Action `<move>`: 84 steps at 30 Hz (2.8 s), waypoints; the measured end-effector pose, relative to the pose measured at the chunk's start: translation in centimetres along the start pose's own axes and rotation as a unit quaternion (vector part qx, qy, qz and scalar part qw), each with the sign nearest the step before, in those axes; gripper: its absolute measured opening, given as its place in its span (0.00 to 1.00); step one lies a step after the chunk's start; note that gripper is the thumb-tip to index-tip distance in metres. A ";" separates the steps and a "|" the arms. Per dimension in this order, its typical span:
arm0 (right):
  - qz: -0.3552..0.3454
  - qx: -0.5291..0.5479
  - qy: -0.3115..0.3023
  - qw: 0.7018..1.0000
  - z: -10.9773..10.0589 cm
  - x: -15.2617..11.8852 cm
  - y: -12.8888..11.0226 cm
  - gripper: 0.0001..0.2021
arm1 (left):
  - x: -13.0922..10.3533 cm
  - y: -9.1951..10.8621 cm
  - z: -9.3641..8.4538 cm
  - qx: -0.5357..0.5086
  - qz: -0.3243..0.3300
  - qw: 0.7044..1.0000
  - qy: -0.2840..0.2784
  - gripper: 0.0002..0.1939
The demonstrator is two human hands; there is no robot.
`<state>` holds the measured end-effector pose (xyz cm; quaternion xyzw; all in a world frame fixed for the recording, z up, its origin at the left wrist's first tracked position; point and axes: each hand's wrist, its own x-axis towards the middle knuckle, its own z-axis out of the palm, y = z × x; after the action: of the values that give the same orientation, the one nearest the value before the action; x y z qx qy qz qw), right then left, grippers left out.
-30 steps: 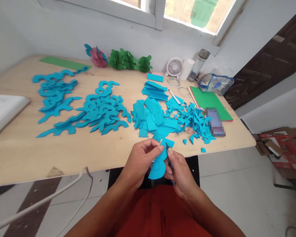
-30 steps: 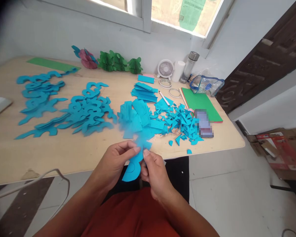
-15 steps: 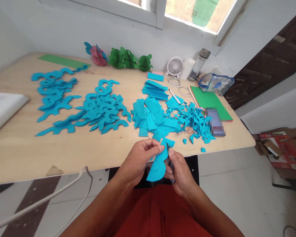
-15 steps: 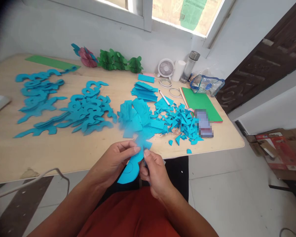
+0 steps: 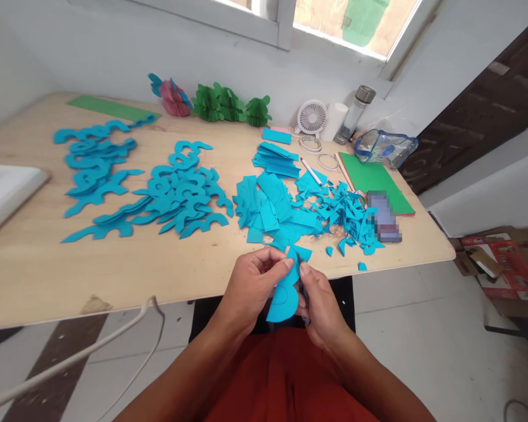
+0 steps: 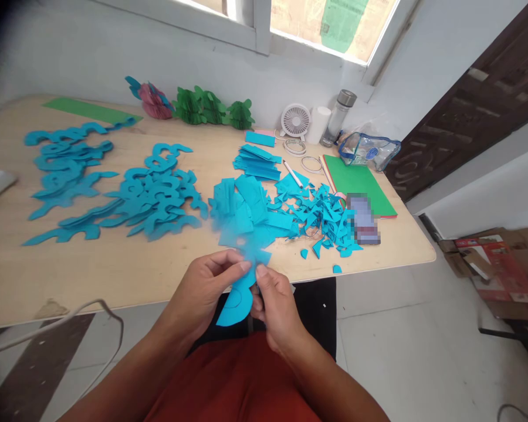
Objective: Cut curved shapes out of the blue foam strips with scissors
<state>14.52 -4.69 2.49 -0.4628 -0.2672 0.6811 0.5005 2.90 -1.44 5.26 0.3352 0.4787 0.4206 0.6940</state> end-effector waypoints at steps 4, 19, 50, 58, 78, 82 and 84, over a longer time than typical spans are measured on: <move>-0.003 -0.018 -0.002 1.000 -0.1 0.1 -0.1 0.22 | -0.1 0.0 0.1 0.005 0.002 1.000 0.004 0.11; -0.005 -0.031 0.030 0.999 0.0 0.0 0.2 0.24 | -0.1 -0.5 0.1 -0.032 -0.018 0.999 0.002 0.11; 0.007 -0.005 -0.021 1.000 0.3 -0.1 -0.2 0.22 | -0.1 0.1 -0.4 0.001 0.010 1.000 -0.012 0.12; 0.010 -0.021 -0.017 1.000 0.2 0.0 -0.1 0.23 | 0.2 0.2 -0.6 0.026 0.035 0.999 -0.002 0.08; 0.001 -0.049 -0.028 0.998 0.0 0.0 -0.1 0.23 | 0.4 0.6 -1.0 0.067 0.029 0.997 -0.028 0.09; -0.001 -0.056 -0.025 0.998 0.0 -0.1 0.0 0.24 | 0.4 0.5 -0.9 0.050 0.022 0.998 -0.031 0.09; -0.001 -0.060 -0.024 0.998 0.0 -0.1 0.1 0.24 | 0.4 0.5 -0.9 0.042 0.023 0.998 -0.032 0.09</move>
<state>14.50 -4.85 2.43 -0.4757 -0.3198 0.6742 0.4657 1.96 -0.80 5.25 0.3885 0.4655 0.4048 0.6845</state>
